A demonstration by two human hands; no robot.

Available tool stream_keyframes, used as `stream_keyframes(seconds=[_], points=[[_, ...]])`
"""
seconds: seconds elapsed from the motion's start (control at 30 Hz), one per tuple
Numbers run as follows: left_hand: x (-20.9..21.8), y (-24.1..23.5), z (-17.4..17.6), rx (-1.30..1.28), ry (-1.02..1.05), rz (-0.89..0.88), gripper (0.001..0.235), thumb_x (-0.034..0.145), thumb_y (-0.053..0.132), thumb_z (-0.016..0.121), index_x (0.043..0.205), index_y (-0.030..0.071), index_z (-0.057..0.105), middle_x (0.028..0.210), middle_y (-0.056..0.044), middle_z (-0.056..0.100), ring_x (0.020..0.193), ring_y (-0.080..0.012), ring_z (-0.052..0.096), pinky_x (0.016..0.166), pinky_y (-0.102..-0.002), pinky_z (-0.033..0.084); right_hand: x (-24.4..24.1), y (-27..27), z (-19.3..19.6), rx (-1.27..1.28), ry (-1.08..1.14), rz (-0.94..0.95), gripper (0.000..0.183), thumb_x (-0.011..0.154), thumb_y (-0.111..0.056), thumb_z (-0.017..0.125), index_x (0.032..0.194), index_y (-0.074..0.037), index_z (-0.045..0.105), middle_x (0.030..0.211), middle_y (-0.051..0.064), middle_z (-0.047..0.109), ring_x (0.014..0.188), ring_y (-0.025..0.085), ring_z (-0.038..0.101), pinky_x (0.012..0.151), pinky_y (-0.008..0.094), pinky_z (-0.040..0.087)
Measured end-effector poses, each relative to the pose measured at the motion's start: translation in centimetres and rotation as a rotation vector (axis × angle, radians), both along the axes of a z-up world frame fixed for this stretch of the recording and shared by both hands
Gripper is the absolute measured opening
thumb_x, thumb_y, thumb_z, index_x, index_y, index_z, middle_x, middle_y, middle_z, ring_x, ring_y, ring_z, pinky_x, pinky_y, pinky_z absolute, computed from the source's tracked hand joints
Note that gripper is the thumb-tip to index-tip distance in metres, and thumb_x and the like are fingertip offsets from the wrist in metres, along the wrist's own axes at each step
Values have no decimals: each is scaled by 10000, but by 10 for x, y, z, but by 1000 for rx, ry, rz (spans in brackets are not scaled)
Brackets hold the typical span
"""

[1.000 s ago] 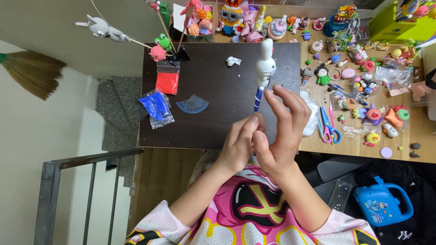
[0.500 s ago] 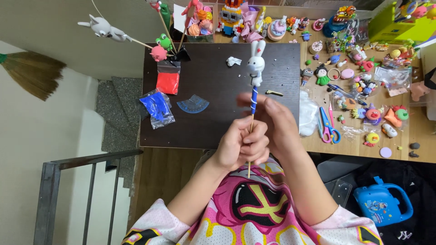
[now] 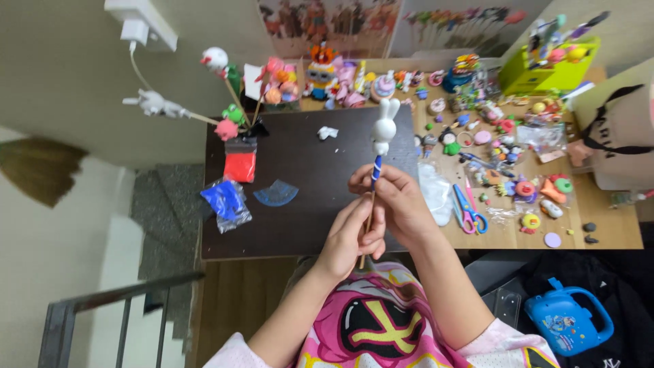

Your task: Assembling small decorative toy figures using clay and plastic components on a desk

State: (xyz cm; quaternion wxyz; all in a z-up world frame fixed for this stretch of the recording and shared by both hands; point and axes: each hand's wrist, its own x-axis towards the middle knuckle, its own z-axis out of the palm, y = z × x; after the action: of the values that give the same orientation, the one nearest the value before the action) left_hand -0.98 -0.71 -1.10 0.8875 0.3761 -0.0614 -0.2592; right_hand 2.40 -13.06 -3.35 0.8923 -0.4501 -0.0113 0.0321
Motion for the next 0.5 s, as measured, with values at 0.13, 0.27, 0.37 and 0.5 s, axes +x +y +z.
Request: stream_keyframes(seconds=[0.13, 0.27, 0.37, 0.5], points=[[5, -8, 0, 83, -81, 7, 341, 1125, 251, 380, 943, 17, 549, 561, 49, 264, 384, -36, 258, 458, -270, 473, -3, -8, 11, -11, -32, -50, 384, 923, -312, 731, 1001, 40, 600, 1104, 244, 659, 973, 280, 730, 815, 294, 583], [9, -19, -2, 77, -62, -30, 388, 1117, 279, 411, 903, 13, 595, 521, 39, 269, 374, -54, 269, 435, -268, 466, -10, -24, 22, 26, -16, -28, 424, 996, -303, 640, 1092, 109, 670, 593, 101, 622, 494, 117, 641, 563, 209, 546], [8, -23, -2, 102, -120, -59, 354, 1105, 302, 424, 984, 21, 602, 544, 1, 365, 389, -63, 349, 467, -283, 506, -21, -30, 30, -22, -14, -115, 357, 950, -255, 710, 1046, 89, 697, 686, 129, 655, 582, 131, 651, 602, 229, 551], [6, -31, 4, 180, -284, -9, 274, 1052, 257, 497, 1203, 30, 512, 675, -109, 575, 488, -145, 580, 545, -287, 542, -21, -46, 21, -83, -79, -269, 259, 875, -197, 804, 986, 19, 714, 954, 154, 718, 848, 151, 672, 769, 266, 539]])
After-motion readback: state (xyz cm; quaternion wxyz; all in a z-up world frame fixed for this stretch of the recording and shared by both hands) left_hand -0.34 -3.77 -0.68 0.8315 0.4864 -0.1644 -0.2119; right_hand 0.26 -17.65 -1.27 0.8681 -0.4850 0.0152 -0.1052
